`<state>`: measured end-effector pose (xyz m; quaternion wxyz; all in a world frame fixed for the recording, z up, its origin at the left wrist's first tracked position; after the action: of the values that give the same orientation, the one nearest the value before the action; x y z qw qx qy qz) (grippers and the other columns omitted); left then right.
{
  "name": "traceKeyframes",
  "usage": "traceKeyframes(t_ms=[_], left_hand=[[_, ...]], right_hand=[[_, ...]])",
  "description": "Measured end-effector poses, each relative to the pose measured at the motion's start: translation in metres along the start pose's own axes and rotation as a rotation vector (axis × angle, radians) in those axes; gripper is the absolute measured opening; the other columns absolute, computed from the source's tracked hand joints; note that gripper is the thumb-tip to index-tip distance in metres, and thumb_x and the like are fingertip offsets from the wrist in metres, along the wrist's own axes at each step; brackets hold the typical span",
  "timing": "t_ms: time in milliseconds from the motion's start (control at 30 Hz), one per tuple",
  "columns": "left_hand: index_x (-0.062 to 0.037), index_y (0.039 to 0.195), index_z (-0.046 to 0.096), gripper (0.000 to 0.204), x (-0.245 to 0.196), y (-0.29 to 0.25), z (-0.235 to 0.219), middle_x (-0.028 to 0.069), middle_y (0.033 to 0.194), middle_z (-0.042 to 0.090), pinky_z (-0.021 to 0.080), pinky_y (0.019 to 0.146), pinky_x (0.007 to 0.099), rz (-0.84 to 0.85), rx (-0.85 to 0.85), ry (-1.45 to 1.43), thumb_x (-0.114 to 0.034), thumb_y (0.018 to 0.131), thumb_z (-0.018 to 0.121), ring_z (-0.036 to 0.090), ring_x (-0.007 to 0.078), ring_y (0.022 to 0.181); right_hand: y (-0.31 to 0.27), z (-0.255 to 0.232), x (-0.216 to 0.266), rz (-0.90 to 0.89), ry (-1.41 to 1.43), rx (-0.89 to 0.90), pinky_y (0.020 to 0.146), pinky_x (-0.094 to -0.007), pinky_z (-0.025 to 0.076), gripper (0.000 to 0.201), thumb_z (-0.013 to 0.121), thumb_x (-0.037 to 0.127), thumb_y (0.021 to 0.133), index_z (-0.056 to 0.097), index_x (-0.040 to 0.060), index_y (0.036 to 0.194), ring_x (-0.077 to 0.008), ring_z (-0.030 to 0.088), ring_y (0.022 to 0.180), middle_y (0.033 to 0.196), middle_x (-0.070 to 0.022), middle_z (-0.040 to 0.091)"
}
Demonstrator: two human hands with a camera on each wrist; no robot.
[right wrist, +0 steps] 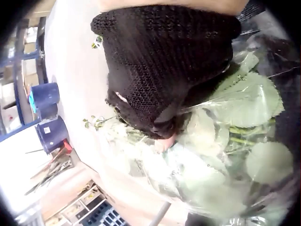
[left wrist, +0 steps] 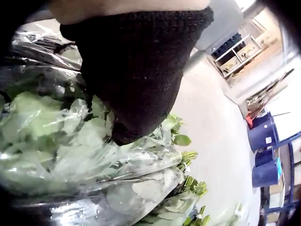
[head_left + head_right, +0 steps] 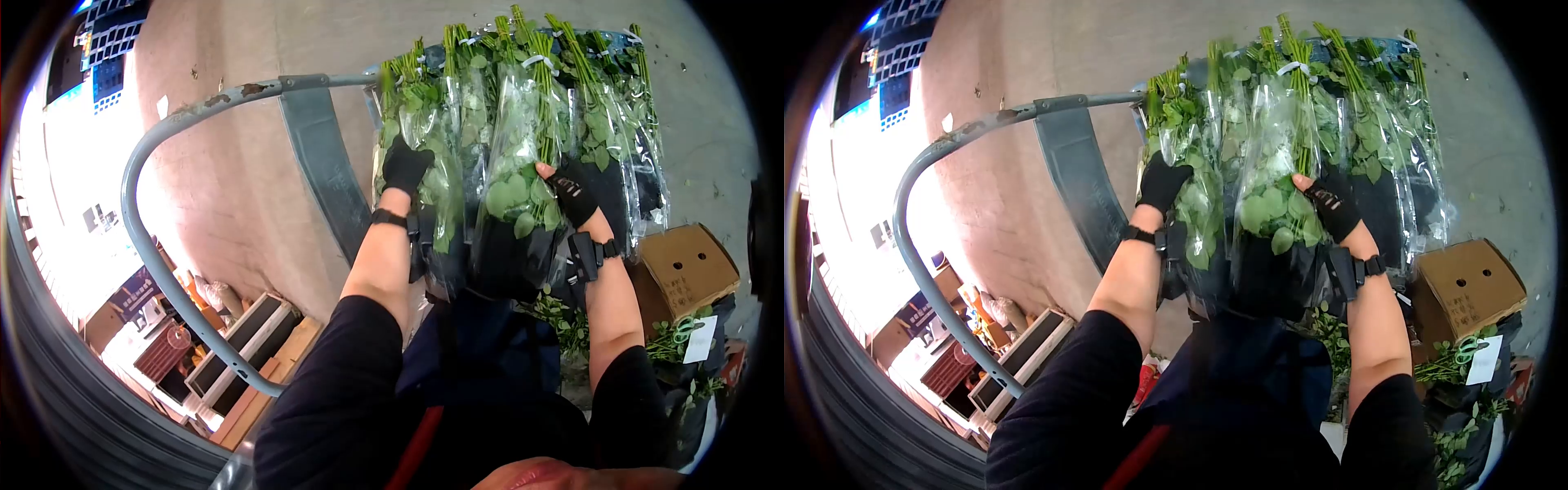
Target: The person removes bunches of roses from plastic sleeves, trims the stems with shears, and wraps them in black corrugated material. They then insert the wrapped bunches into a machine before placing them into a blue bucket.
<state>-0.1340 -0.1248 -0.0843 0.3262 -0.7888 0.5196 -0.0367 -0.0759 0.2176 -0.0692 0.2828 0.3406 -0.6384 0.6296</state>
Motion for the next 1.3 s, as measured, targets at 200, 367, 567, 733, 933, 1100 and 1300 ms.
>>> traceKeyframes(t_ms=[200,367,567,733,933,1100,1300], left_hand=[[-0.0024,0.118,0.053,0.053,-0.094,-0.051,-0.018,0.0229,0.109,0.056,0.043,0.089,0.0451,0.531,-0.377,0.15,-0.026,0.072,0.066,0.053,0.0371,0.105],[0.0033,0.118,0.052,0.07,-0.121,0.015,0.068,0.0273,0.108,0.059,0.047,0.085,0.0406,0.157,0.134,0.054,-0.051,0.075,0.064,0.059,0.0351,0.102],[0.0036,0.103,0.059,0.057,-0.12,0.012,0.095,0.0256,0.094,0.063,0.049,0.079,0.0419,0.173,0.104,-0.029,-0.039,0.067,0.068,0.061,0.0379,0.093],[0.0014,0.106,0.059,0.044,-0.145,-0.076,0.035,0.0204,0.095,0.065,0.049,0.077,0.0385,0.33,0.182,-0.386,-0.022,0.071,0.071,0.063,0.0327,0.087],[-0.0003,0.13,0.043,0.062,-0.18,-0.152,0.027,0.0155,0.122,0.055,0.046,0.084,0.0313,0.649,0.821,-0.429,-0.01,0.074,0.068,0.056,0.0222,0.102],[-0.0001,0.143,0.02,0.092,-0.245,-0.199,-0.026,0.013,0.137,0.04,0.034,0.102,0.0317,0.84,0.832,-0.489,-0.017,0.073,0.076,0.043,0.0217,0.12],[0.0008,0.1,0.062,0.036,-0.268,-0.247,0.018,0.0099,0.086,0.066,0.049,0.072,0.0324,0.696,0.625,-0.516,-0.022,0.075,0.073,0.063,0.018,0.077]], right_hand=[[-0.053,-0.015,0.061,0.013,-0.205,-0.051,0.053,-0.0276,0.038,0.036,0.072,0.032,0.08,0.065,-0.0025,0.072,-0.0075,0.045,0.056,0.058,-0.0004,0.052],[-0.063,-0.027,0.034,0.106,0.094,-0.05,0.062,-0.0271,0.042,0.031,0.071,0.028,0.08,0.062,-0.0015,0.087,-0.0086,0.049,0.069,0.077,0.0006,0.057],[-0.072,-0.04,0.036,0.124,0.047,-0.055,0.071,-0.0266,0.046,0.039,0.07,0.023,0.081,0.059,-0.0015,0.11,-0.0104,0.054,0.082,0.091,-0.0025,0.06],[-0.089,-0.05,0.063,-0.07,0.397,-0.141,0.076,-0.0288,0.048,0.044,0.07,0.016,0.081,0.053,-0.0011,0.117,-0.0136,0.058,0.084,0.098,-0.007,0.061],[-0.115,-0.047,0.065,-0.015,0.466,-0.022,0.072,-0.0278,0.047,0.029,0.067,0.022,0.084,0.063,-0.0012,0.102,-0.0115,0.059,0.08,0.09,-0.0036,0.064],[-0.155,-0.055,-0.002,0.086,0.221,-0.044,0.069,-0.0282,0.048,0.035,0.069,0.029,0.081,0.064,-0.0002,0.099,-0.0118,0.059,0.077,0.088,-0.0017,0.065],[-0.197,-0.027,0.015,0.011,0.031,-0.116,0.081,-0.0316,0.046,0.04,0.068,0.027,0.081,0.06,0.0012,0.11,-0.0175,0.059,0.09,0.098,-0.0118,0.064]])
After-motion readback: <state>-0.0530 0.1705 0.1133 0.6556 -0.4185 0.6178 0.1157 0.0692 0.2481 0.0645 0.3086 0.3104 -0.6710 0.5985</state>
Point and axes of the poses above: each hand's wrist, its own y-axis towards the middle knuckle, its own z-axis out of the palm, x = y × z, the point moved 5 cm from there along y, towards the middle knuckle
